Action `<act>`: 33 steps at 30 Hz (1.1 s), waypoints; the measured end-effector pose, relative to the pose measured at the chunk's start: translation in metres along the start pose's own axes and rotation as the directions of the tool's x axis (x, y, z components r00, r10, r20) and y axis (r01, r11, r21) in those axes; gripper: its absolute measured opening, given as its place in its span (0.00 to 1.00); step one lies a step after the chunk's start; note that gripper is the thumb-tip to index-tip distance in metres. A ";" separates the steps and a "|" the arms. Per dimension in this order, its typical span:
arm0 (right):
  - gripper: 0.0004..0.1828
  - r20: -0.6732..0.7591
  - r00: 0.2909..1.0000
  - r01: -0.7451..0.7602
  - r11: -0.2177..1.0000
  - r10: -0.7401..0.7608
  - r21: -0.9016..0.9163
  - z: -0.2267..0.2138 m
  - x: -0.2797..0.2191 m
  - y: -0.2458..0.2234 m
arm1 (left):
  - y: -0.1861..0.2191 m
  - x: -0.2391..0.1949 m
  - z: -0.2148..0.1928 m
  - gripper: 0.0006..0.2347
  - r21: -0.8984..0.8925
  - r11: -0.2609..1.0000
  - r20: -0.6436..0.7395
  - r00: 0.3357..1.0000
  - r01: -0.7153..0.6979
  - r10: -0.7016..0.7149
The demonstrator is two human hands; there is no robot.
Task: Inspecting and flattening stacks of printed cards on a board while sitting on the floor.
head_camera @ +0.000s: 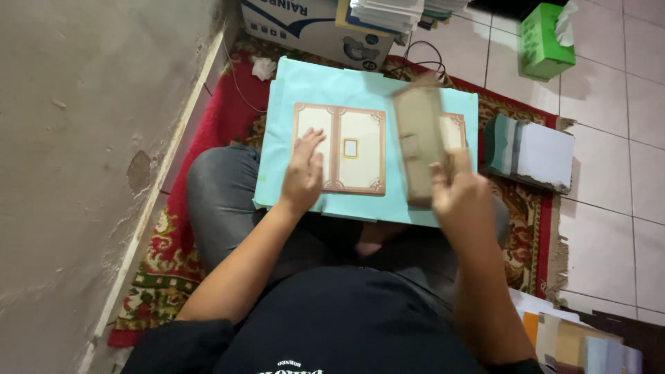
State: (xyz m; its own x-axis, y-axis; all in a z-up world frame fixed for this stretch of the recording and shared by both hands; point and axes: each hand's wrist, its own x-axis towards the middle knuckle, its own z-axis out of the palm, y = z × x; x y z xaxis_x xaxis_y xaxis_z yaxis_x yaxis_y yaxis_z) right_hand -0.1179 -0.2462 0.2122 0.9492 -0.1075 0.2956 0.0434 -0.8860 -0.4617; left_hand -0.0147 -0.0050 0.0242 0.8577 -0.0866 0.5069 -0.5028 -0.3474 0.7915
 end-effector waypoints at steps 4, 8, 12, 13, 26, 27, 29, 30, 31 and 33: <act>0.13 0.126 0.990 -0.125 0.815 0.064 0.566 0.046 0.016 -0.001 | 0.010 0.004 -0.029 0.16 -0.268 0.956 -0.180 0.969 0.120 -0.171; 0.20 0.125 0.960 -0.249 0.564 0.249 0.787 0.119 0.030 0.000 | -0.005 0.004 -0.035 0.16 -0.541 0.831 -0.295 0.896 0.131 -0.333; 0.35 0.083 0.953 -0.299 0.853 0.293 0.427 0.156 0.024 0.025 | -0.022 -0.001 -0.034 0.17 -0.559 0.825 -0.287 0.914 0.084 -0.288; 0.35 0.094 0.953 -0.301 0.854 0.289 0.425 0.159 0.021 0.024 | -0.021 -0.001 -0.033 0.17 -0.557 0.825 -0.292 0.909 0.090 -0.297; 0.36 0.079 0.954 -0.300 0.908 0.290 0.293 0.187 0.018 0.046 | -0.017 0.004 -0.009 0.30 0.648 0.761 0.052 0.995 0.028 -0.081; 0.36 0.077 0.954 -0.299 0.912 0.289 0.282 0.190 0.017 0.049 | -0.016 0.004 -0.009 0.30 0.655 0.755 0.056 0.995 0.028 -0.085; 0.36 0.070 0.957 -0.291 0.917 0.282 0.272 0.189 0.017 0.048 | -0.015 0.004 -0.010 0.31 0.649 0.760 0.061 0.994 0.030 -0.091; 0.36 0.065 0.959 -0.284 0.922 0.277 0.262 0.189 0.016 0.048 | -0.014 0.004 -0.011 0.32 0.644 0.764 0.068 0.993 0.032 -0.100; 0.36 0.065 0.959 -0.283 0.922 0.276 0.263 0.187 0.016 0.046 | -0.013 0.004 -0.011 0.32 0.645 0.764 0.068 0.993 0.033 -0.100; 0.36 0.074 0.959 -0.283 0.906 0.274 0.314 0.184 0.016 0.042 | -0.011 0.004 -0.011 0.33 0.637 0.770 0.073 0.991 0.041 -0.113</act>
State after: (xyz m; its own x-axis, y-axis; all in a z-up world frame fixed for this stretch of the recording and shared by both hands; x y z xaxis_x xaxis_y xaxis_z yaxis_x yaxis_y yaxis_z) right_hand -0.0433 -0.2018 0.0442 0.9451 -0.3126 0.0955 -0.1314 -0.6308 -0.7647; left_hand -0.0068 0.0091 0.0217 0.9145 -0.1150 0.3879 -0.2838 -0.8657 0.4124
